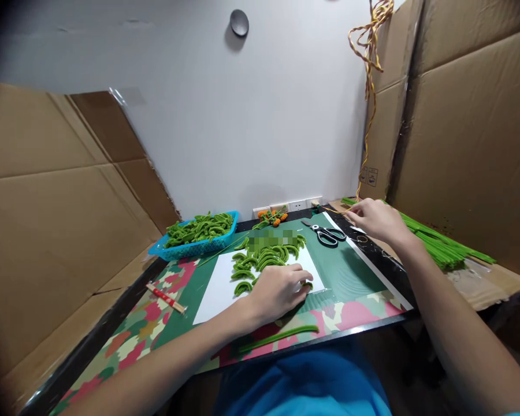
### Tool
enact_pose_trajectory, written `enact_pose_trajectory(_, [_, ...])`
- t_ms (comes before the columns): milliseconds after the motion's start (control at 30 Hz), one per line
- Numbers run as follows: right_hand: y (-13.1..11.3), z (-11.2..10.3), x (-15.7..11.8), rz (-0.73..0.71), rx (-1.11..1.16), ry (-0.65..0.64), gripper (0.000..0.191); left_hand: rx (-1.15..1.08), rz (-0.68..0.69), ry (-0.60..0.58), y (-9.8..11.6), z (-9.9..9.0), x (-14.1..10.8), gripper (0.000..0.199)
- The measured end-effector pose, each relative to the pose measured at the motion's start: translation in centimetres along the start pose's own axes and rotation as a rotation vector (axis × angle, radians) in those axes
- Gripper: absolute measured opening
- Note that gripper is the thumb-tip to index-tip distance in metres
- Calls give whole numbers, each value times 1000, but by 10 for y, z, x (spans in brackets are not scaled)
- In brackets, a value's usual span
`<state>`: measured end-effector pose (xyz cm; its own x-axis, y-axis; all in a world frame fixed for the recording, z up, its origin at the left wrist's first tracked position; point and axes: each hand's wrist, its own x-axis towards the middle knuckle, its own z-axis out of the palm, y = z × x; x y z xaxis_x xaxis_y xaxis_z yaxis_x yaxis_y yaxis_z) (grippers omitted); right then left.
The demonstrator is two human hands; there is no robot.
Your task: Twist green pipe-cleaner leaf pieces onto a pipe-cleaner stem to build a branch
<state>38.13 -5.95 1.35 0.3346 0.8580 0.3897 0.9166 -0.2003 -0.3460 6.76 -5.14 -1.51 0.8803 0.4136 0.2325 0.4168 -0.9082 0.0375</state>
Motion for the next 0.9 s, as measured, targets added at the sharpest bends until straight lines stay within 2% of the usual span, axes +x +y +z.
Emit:
enact_pose_trajectory(33, [12, -3, -2, 47, -25, -22, 32, 32, -5, 3, 2, 2, 3, 16])
enact_pose_trajectory(133, [42, -11, -7, 221, -105, 68, 27, 71, 10, 21, 5, 6, 11, 17])
enact_pose_trajectory(200, [52, -14, -10, 309, -152, 102, 26, 48, 25, 18, 5, 7, 14, 16])
enact_pose_trajectory(267, [56, -15, -12, 353, -196, 79, 23, 16, 38, 28, 2, 6, 14, 16])
enact_pose_trajectory(400, [57, -12, -11, 325, -276, -41, 26, -108, 24, 112, -10, -4, 3, 24])
enact_pose_trajectory(500, [59, -11, -7, 339, -298, 2, 32, -174, -15, 176, -24, -18, -6, 32])
enact_pose_trajectory(600, [64, -12, -1, 340, -328, -32, 31, -181, -99, 254, -40, -31, -13, 27])
enact_pose_trajectory(733, [68, -13, 9, 341, -355, -149, 29, -123, -202, 305, -57, -40, -19, 27])
enact_pose_trajectory(900, [70, -10, 13, 413, -287, -154, 28, 53, -263, 344, -74, -42, -30, 25])
